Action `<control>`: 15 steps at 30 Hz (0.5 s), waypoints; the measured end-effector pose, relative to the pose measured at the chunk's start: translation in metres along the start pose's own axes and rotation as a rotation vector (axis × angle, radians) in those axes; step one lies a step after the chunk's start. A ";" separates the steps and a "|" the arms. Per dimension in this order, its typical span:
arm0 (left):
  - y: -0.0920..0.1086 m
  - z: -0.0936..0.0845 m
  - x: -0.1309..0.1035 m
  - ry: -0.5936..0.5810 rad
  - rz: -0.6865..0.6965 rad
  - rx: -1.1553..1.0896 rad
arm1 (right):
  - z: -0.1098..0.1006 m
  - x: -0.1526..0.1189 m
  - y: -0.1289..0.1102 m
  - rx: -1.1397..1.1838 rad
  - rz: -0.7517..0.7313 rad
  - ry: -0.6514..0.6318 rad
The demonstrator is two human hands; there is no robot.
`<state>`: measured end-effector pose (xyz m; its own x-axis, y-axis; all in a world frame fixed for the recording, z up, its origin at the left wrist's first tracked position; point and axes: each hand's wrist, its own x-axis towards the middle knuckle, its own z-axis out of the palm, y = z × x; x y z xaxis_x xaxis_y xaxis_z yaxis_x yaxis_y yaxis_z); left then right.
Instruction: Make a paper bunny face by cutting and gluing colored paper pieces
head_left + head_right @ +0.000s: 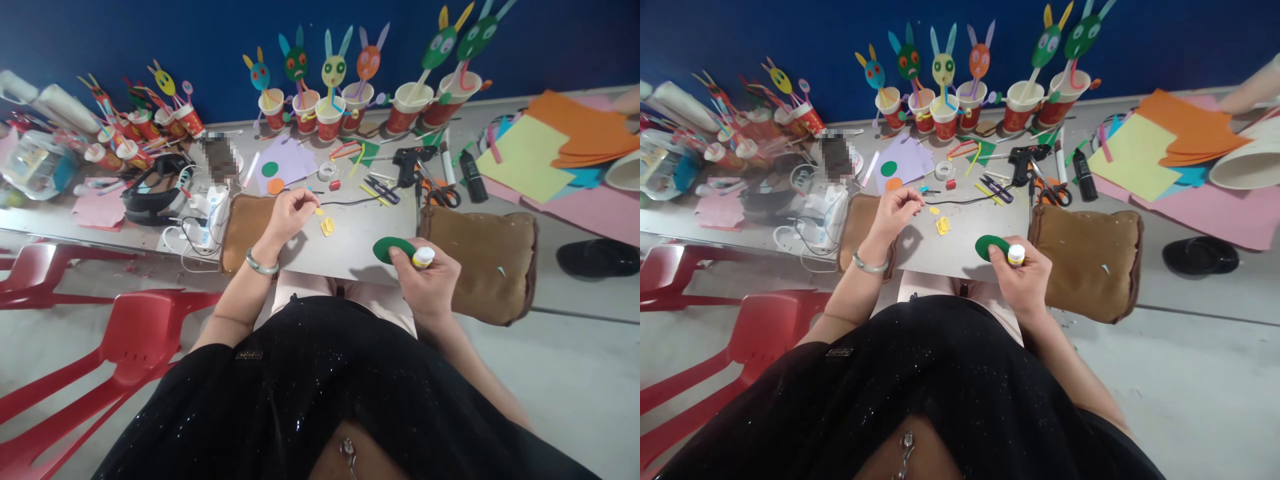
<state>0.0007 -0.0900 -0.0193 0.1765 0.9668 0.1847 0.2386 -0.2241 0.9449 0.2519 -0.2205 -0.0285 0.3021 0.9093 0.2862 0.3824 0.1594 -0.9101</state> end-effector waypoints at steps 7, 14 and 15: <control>-0.006 -0.009 -0.008 -0.022 -0.074 0.173 | 0.002 0.002 0.011 -0.064 0.075 -0.057; -0.004 -0.007 -0.020 -0.100 -0.126 0.332 | 0.026 0.025 0.042 -0.325 -0.147 -0.153; -0.003 -0.006 -0.022 -0.104 -0.117 0.340 | 0.031 0.029 0.044 -0.432 -0.188 -0.175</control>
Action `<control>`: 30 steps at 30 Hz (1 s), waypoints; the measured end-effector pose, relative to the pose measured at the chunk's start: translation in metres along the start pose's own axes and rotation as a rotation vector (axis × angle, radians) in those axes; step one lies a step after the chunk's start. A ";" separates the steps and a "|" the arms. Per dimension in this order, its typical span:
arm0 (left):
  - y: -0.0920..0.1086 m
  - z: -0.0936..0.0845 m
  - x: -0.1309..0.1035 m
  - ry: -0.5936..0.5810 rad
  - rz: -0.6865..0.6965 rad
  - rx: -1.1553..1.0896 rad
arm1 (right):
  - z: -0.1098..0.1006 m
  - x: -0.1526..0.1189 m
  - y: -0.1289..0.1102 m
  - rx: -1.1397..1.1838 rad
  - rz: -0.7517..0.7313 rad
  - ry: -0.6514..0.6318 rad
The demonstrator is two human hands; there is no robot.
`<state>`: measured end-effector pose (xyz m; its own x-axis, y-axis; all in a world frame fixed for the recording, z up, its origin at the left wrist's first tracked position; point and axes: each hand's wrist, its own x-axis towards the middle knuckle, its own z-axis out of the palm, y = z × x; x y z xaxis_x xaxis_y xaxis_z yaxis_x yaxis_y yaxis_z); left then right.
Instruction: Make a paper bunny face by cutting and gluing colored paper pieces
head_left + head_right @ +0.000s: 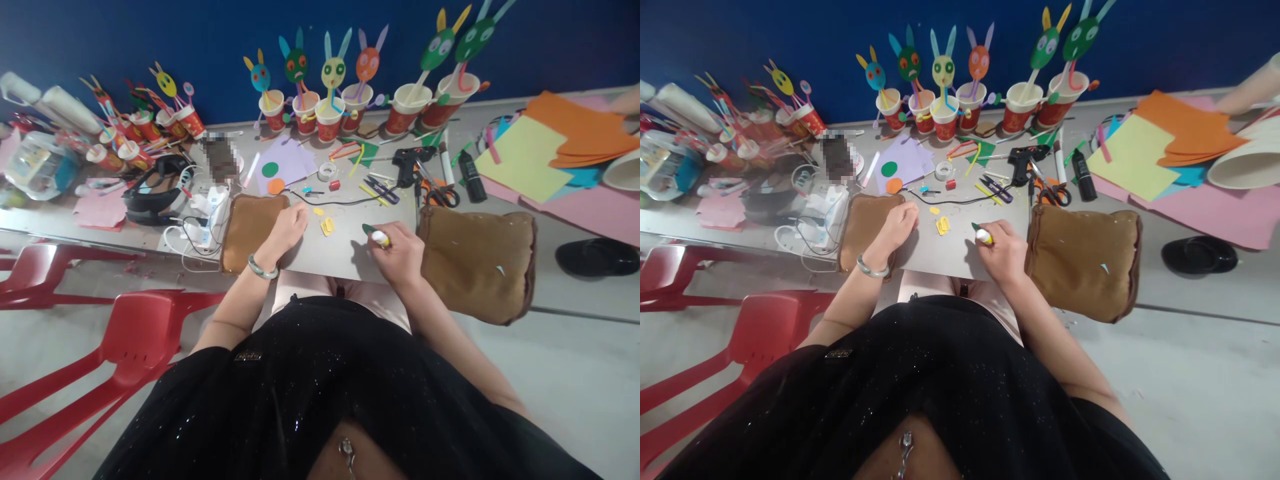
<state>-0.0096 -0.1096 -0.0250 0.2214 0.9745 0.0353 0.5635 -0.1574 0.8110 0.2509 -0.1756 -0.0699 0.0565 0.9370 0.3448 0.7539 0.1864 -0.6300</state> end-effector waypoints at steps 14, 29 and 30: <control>-0.014 0.010 -0.014 0.059 -0.036 -0.052 | 0.031 0.009 0.015 0.035 0.070 -0.214; -0.030 0.019 -0.008 0.221 0.127 0.533 | 0.011 -0.015 0.017 -0.163 -0.244 -0.455; -0.031 0.019 -0.008 0.210 0.129 0.545 | 0.012 -0.015 0.015 -0.192 -0.246 -0.472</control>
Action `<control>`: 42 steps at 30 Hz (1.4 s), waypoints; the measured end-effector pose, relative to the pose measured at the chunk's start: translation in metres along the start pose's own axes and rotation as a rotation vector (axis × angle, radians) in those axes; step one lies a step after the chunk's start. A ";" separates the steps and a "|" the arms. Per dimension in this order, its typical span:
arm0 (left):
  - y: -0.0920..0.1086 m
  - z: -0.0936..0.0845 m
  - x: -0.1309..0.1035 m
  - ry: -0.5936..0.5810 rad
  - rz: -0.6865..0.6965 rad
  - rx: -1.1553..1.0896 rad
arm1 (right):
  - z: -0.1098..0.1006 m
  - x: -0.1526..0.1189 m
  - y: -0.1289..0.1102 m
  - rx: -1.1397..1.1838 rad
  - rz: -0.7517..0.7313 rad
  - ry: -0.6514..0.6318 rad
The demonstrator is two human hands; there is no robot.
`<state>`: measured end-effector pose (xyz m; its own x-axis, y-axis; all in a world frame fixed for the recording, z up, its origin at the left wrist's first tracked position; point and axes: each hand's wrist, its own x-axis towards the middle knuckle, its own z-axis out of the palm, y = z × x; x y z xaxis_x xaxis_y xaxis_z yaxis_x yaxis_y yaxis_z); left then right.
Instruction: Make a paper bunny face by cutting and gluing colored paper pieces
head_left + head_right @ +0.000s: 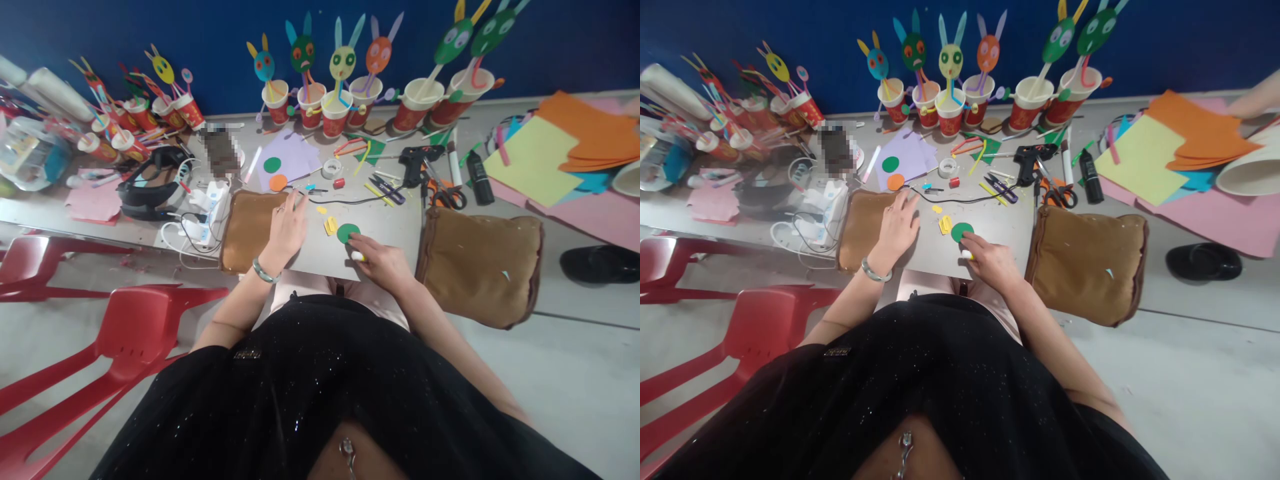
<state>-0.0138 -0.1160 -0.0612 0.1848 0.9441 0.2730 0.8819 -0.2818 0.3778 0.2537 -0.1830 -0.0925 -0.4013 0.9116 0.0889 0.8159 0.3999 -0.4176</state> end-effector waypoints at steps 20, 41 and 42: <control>0.022 0.011 -0.026 0.121 0.177 -0.052 | 0.006 -0.017 -0.007 -0.054 0.219 0.078; 0.043 -0.006 -0.033 -0.225 -0.034 -0.963 | -0.027 -0.014 -0.019 0.568 0.340 0.415; 0.044 -0.006 -0.034 -0.261 -0.019 -0.981 | -0.029 -0.011 -0.024 0.637 0.348 0.402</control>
<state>0.0166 -0.1613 -0.0487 0.3673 0.9245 0.1017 0.1621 -0.1713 0.9718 0.2504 -0.2003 -0.0572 0.1087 0.9860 0.1263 0.4251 0.0687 -0.9025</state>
